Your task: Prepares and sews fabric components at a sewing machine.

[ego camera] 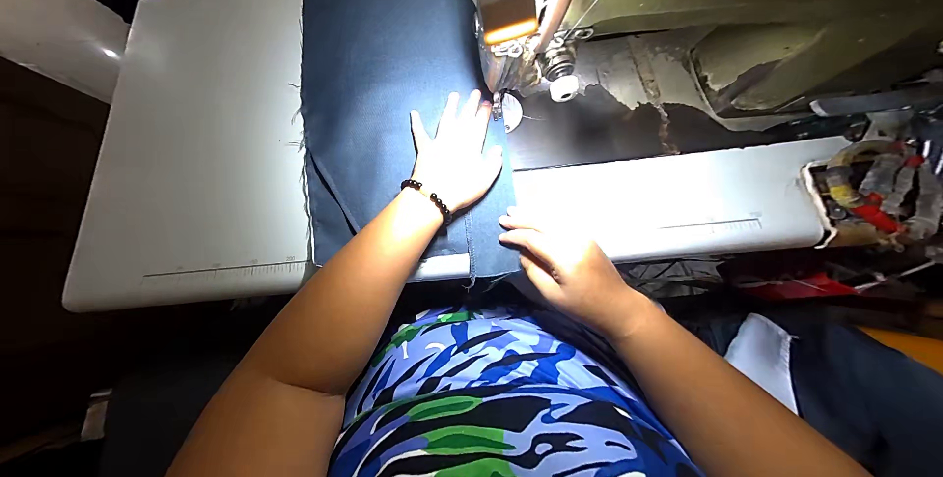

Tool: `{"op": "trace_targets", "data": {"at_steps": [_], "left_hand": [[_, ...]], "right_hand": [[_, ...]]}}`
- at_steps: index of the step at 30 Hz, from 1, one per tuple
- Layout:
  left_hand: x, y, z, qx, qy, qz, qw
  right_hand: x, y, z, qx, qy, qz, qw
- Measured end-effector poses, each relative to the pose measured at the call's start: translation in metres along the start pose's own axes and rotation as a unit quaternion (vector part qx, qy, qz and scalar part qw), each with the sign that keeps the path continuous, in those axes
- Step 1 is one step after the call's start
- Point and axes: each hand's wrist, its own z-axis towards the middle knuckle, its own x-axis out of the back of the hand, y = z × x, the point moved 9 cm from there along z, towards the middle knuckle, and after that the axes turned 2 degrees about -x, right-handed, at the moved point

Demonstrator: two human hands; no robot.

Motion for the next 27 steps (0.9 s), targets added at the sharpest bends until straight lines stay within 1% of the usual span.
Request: {"op": "trace_targets", "data": {"at_steps": [1,3,5,9,12,14,16,21,27], "left_hand": [[0.000,0.000,-0.001,0.004,-0.010,0.000,1.000],[0.000,0.001,-0.010,0.002,-0.034,-0.010,0.999],[-0.001,0.008,-0.034,-0.018,-0.040,-0.031,0.999],[-0.005,0.024,-0.091,-0.077,0.019,-0.080,0.994],[-0.011,0.031,-0.113,-0.125,0.081,-0.105,0.983],[-0.011,0.034,-0.118,-0.153,0.115,-0.109,0.975],[-0.010,0.034,-0.120,-0.164,0.135,-0.113,0.971],[-0.010,0.036,-0.121,-0.170,0.151,-0.100,0.969],[-0.011,0.038,-0.116,-0.155,0.093,-0.083,0.980]], "right_hand": [[0.000,0.001,-0.001,0.004,0.014,0.000,1.000],[0.001,0.000,-0.008,0.039,0.052,-0.004,0.998],[0.002,-0.002,-0.018,0.082,0.089,-0.018,0.993],[0.003,-0.007,-0.023,0.116,0.107,-0.044,0.987],[0.003,-0.009,-0.023,0.127,0.103,-0.047,0.985],[0.003,-0.009,-0.023,0.134,0.104,-0.042,0.985],[0.003,-0.009,-0.023,0.135,0.101,-0.038,0.985],[0.003,-0.008,-0.020,0.121,0.089,-0.028,0.988],[0.004,-0.007,-0.010,0.071,0.028,-0.019,0.997]]}}
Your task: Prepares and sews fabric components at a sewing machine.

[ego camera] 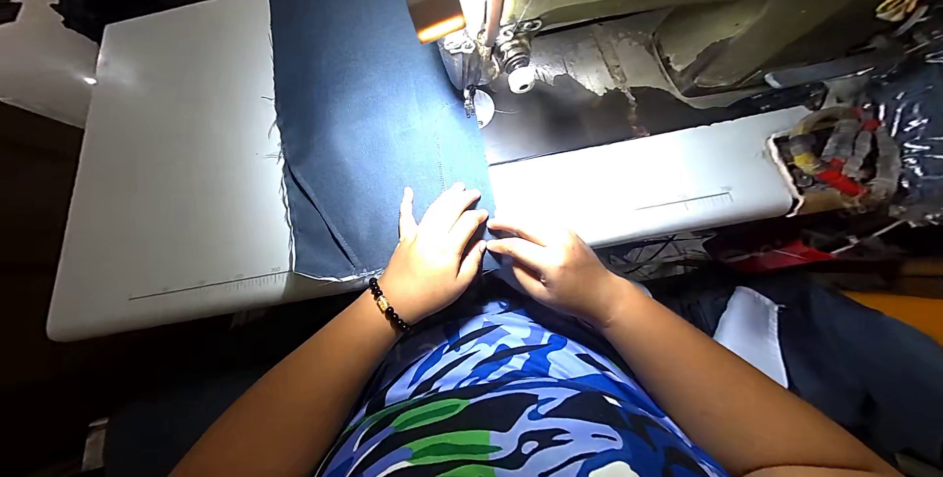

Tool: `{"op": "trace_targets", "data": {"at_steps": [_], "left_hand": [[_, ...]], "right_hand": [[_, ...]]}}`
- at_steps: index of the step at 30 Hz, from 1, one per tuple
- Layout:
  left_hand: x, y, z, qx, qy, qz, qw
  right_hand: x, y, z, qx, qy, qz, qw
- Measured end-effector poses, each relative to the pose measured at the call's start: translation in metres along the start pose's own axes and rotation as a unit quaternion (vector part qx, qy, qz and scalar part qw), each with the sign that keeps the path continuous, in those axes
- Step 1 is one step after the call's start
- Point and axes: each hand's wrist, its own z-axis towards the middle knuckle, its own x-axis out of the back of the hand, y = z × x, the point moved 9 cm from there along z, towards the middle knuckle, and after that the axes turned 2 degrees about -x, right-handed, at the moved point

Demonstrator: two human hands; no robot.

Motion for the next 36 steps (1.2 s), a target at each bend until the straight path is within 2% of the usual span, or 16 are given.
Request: {"op": "trace_targets", "data": {"at_steps": [6,13,19,22,26,30,31,33,36], "left_hand": [[0.000,-0.009,0.012,0.021,-0.054,-0.028,0.998],[0.003,-0.020,0.031,0.016,-0.045,-0.019,0.999],[0.008,-0.051,0.071,0.026,-0.043,-0.022,0.998],[0.011,-0.067,0.091,0.021,-0.033,-0.021,0.999],[0.017,-0.091,0.120,0.042,-0.041,-0.009,0.998],[0.019,-0.110,0.141,0.067,-0.055,0.028,0.996],[0.020,-0.111,0.144,0.071,-0.060,0.034,0.995],[0.021,-0.111,0.145,0.069,-0.054,0.041,0.995],[0.018,-0.110,0.140,0.065,-0.042,0.054,0.996]], "right_hand": [[0.006,0.001,0.022,0.010,-0.045,-0.001,0.999],[0.005,0.019,0.043,0.002,-0.069,-0.004,0.998],[0.002,0.053,0.081,-0.023,-0.119,-0.004,0.993],[0.000,0.067,0.095,-0.031,-0.115,0.000,0.993],[-0.005,0.080,0.096,-0.046,-0.090,-0.005,0.995],[-0.004,0.074,0.087,-0.077,-0.132,-0.004,0.988],[0.002,0.067,0.084,-0.074,-0.138,0.004,0.988],[0.036,0.050,0.078,-0.041,-0.087,0.035,0.995],[0.137,0.046,0.064,-0.009,0.026,0.043,0.999]]}}
